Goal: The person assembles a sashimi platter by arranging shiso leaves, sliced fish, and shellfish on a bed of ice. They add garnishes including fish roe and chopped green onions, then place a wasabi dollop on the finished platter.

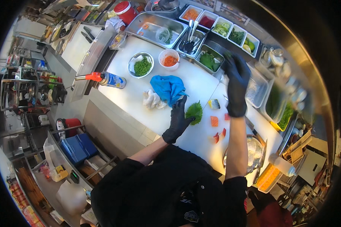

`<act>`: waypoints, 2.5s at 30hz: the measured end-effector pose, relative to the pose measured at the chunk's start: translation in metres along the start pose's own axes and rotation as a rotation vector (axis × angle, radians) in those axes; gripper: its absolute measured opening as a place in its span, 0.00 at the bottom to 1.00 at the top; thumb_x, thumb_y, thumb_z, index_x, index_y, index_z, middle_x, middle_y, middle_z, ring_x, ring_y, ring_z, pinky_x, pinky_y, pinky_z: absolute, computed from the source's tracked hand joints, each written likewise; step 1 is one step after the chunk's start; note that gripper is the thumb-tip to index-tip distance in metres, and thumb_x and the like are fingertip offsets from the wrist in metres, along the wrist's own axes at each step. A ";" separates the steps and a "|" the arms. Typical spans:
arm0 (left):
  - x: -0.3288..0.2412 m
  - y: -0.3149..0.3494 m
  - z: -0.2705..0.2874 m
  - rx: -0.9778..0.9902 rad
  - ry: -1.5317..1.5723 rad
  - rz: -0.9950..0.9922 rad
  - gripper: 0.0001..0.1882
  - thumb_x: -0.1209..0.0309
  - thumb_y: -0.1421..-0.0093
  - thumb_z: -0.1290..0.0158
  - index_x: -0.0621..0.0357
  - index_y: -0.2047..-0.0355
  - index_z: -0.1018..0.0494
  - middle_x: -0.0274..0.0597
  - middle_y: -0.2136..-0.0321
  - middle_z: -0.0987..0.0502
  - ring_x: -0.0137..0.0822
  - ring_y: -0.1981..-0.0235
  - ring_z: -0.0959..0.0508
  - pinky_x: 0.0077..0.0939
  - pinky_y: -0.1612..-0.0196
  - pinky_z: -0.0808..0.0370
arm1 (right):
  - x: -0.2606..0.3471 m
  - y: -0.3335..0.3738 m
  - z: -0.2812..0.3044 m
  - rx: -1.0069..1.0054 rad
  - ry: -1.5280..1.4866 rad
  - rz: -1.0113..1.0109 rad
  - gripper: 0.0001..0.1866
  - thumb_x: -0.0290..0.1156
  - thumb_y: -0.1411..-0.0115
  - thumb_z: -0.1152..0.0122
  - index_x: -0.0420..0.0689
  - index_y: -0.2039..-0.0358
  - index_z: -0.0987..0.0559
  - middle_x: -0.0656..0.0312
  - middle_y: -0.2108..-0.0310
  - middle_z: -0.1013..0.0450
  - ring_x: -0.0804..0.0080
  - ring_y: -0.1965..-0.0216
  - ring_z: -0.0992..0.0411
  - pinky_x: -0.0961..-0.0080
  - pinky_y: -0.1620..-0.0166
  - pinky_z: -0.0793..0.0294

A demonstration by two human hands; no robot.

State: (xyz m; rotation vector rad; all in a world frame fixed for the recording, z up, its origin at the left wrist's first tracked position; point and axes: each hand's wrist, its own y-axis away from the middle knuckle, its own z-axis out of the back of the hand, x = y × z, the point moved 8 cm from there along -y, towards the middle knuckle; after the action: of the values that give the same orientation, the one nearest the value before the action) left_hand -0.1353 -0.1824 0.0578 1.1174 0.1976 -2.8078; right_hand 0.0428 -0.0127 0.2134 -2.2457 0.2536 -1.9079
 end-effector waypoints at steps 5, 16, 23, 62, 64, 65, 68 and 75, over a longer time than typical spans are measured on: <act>-0.042 -0.046 0.028 0.008 -0.005 -0.283 0.31 0.67 0.45 0.33 0.54 0.41 0.28 0.51 0.45 0.26 0.54 0.45 0.29 0.49 0.43 0.33 | -0.044 -0.077 -0.088 0.229 0.122 -0.113 0.25 0.34 0.27 0.45 0.39 0.33 0.29 0.58 0.43 0.24 0.72 0.47 0.27 0.73 0.42 0.29; -0.038 -0.288 -0.099 0.099 -0.046 -0.347 0.10 0.69 0.43 0.40 0.56 0.61 0.17 0.53 0.63 0.17 0.54 0.57 0.18 0.47 0.53 0.22 | -0.053 0.091 0.078 -0.097 0.120 -0.330 0.19 0.36 0.26 0.48 0.39 0.42 0.21 0.60 0.48 0.20 0.71 0.50 0.23 0.71 0.44 0.30; -0.021 -0.307 -0.169 0.197 -0.224 -0.432 0.12 0.70 0.45 0.39 0.53 0.60 0.16 0.52 0.61 0.16 0.52 0.59 0.17 0.44 0.54 0.22 | -0.044 0.199 0.078 -0.151 -0.014 -0.394 0.17 0.25 0.29 0.46 0.35 0.43 0.22 0.58 0.48 0.21 0.70 0.48 0.24 0.73 0.43 0.28; -0.065 -0.043 -0.004 0.448 0.795 -0.054 0.59 0.87 0.55 0.30 0.52 0.25 0.48 0.47 0.43 0.25 0.37 0.45 0.22 0.33 0.42 0.21 | -0.102 0.207 0.041 -0.127 0.055 -0.496 0.07 0.27 0.35 0.36 0.40 0.58 0.19 0.66 0.71 0.25 0.78 0.71 0.28 0.80 0.66 0.29; -0.063 -0.041 -0.012 0.524 0.933 0.004 0.59 0.86 0.53 0.31 0.52 0.24 0.50 0.46 0.42 0.25 0.38 0.44 0.22 0.34 0.42 0.21 | -0.118 0.218 0.046 -0.185 -0.158 -0.667 0.07 0.28 0.34 0.37 0.41 0.57 0.19 0.70 0.71 0.26 0.82 0.73 0.32 0.83 0.68 0.33; -0.062 -0.039 -0.016 0.559 1.003 0.030 0.59 0.86 0.52 0.31 0.52 0.23 0.51 0.46 0.41 0.25 0.38 0.44 0.22 0.34 0.42 0.21 | -0.125 0.222 0.046 -0.224 -0.281 -0.720 0.08 0.28 0.34 0.38 0.41 0.57 0.19 0.72 0.71 0.26 0.84 0.73 0.33 0.84 0.69 0.34; -0.050 -0.035 -0.032 0.557 0.958 0.132 0.63 0.87 0.52 0.32 0.48 0.22 0.56 0.47 0.40 0.27 0.37 0.44 0.22 0.34 0.42 0.21 | -0.132 0.221 0.038 -0.134 -0.170 -0.668 0.09 0.30 0.33 0.39 0.40 0.56 0.19 0.71 0.71 0.26 0.84 0.74 0.35 0.83 0.70 0.34; -0.027 -0.038 -0.039 0.451 0.955 0.175 0.57 0.87 0.49 0.34 0.51 0.23 0.52 0.45 0.45 0.22 0.36 0.48 0.20 0.32 0.45 0.20 | -0.122 0.219 0.040 -0.113 -0.389 -0.702 0.10 0.33 0.28 0.45 0.40 0.57 0.22 0.66 0.68 0.28 0.76 0.70 0.32 0.79 0.64 0.32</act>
State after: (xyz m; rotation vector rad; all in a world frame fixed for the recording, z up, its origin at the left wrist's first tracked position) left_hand -0.0948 -0.1375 0.0514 2.3490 -0.4593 -1.9820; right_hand 0.0597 -0.1931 0.0360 -2.9853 -0.5676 -1.6629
